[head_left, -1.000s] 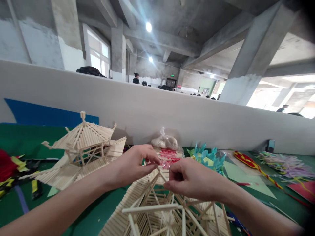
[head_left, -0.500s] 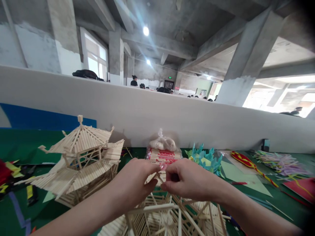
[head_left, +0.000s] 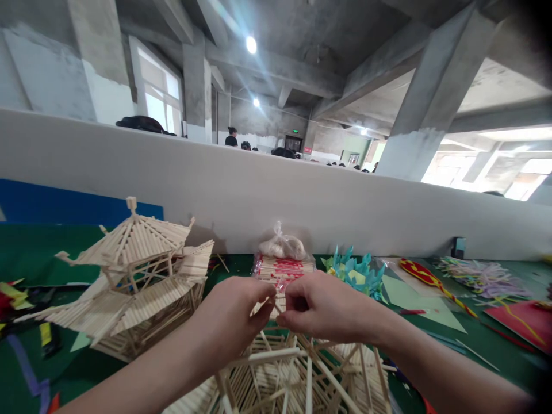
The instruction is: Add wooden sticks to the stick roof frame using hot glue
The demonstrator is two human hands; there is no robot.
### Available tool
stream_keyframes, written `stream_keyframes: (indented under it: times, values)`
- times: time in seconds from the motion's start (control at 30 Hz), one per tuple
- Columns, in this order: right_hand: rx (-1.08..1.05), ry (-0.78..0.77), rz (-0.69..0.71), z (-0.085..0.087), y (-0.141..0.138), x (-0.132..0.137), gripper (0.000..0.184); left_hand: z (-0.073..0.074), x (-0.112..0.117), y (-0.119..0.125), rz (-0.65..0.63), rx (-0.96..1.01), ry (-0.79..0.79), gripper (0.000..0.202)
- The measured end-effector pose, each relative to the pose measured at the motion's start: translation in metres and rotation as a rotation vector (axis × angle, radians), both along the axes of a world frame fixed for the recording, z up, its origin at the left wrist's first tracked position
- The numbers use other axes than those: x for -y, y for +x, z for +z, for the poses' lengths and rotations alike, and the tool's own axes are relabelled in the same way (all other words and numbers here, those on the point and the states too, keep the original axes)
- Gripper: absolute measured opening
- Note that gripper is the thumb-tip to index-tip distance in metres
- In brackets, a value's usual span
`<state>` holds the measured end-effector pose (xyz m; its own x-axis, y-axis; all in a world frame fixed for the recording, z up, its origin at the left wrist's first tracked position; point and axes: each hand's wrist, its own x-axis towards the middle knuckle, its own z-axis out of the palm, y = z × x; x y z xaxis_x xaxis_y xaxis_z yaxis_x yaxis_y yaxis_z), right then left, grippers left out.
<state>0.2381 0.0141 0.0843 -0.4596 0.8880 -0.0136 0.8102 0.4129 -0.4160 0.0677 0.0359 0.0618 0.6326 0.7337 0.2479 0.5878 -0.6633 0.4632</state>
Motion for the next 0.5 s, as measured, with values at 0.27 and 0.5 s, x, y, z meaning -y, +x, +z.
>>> stream_keyframes:
  times: [0.27, 0.5]
  values:
    - [0.018, 0.014, -0.013, -0.0003, -0.0005, -0.0002, 0.017, -0.0007, -0.0014, 0.0017, 0.046, -0.09, 0.055, 0.021]
    - [0.025, 0.031, -0.013, 0.0004, -0.0015, -0.0001, 0.018, -0.0008, -0.0017, 0.0024, 0.043, -0.112, 0.076, 0.022]
